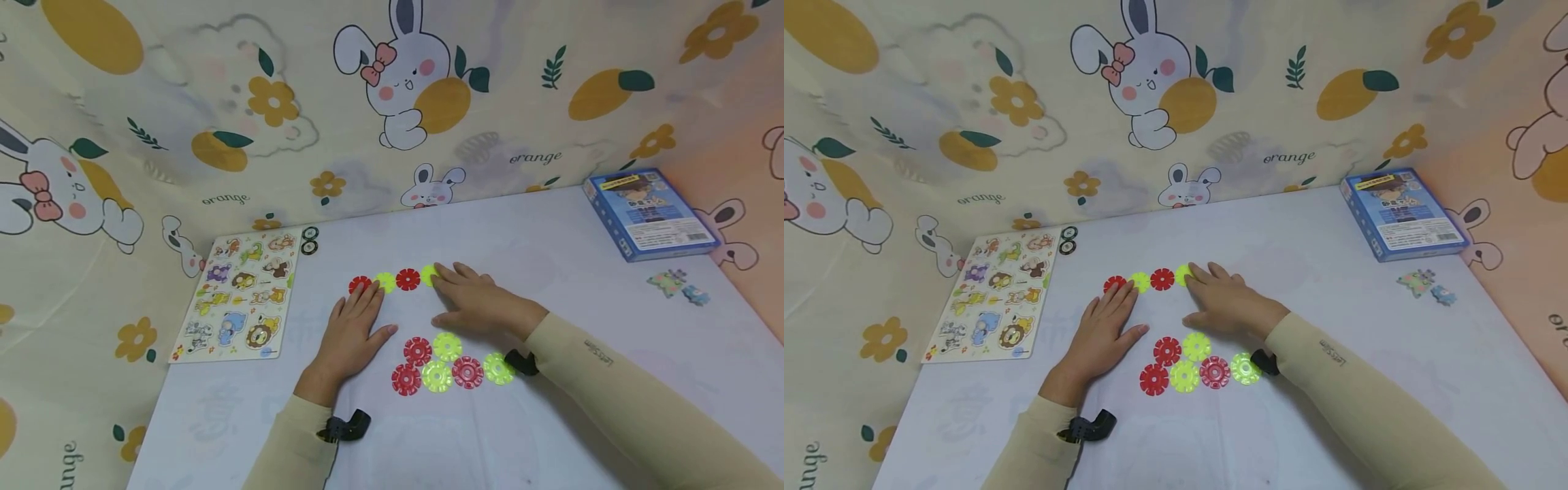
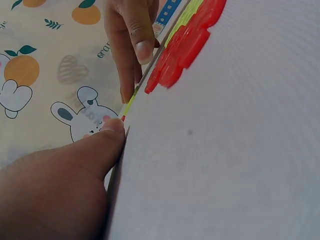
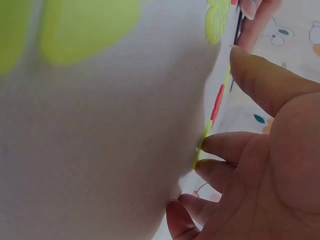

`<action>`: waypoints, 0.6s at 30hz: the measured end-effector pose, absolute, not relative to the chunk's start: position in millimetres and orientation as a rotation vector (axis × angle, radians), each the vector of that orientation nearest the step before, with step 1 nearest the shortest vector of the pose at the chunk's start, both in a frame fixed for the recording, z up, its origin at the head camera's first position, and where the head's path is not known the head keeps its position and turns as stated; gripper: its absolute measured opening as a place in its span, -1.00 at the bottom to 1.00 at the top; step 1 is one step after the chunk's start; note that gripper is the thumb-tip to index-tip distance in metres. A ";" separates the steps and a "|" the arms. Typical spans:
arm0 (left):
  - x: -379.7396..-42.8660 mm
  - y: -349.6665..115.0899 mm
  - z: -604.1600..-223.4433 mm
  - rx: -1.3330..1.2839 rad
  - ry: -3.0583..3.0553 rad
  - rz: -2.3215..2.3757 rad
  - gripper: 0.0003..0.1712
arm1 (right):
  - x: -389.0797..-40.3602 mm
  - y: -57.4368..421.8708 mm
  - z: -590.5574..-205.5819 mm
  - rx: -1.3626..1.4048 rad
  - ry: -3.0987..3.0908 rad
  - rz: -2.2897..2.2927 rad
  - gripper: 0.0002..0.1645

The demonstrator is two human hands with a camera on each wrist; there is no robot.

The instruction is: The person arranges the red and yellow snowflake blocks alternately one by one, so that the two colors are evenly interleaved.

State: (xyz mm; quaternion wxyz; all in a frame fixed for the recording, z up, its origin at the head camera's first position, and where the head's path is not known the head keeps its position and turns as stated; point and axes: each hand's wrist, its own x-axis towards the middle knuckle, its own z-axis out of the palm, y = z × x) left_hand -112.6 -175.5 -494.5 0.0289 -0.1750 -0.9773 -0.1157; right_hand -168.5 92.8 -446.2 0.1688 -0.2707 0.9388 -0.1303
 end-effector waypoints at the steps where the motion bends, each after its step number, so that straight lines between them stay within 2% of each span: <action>1: -112.5 -175.4 -494.3 -0.541 -3.014 -0.353 -0.09 | -169.1 92.1 -447.4 -0.766 2.667 -0.363 0.11; 18: -112.4 -174.1 -494.7 -0.531 -3.012 -0.338 -0.10 | -169.6 95.2 -448.9 -0.769 2.654 -0.387 0.13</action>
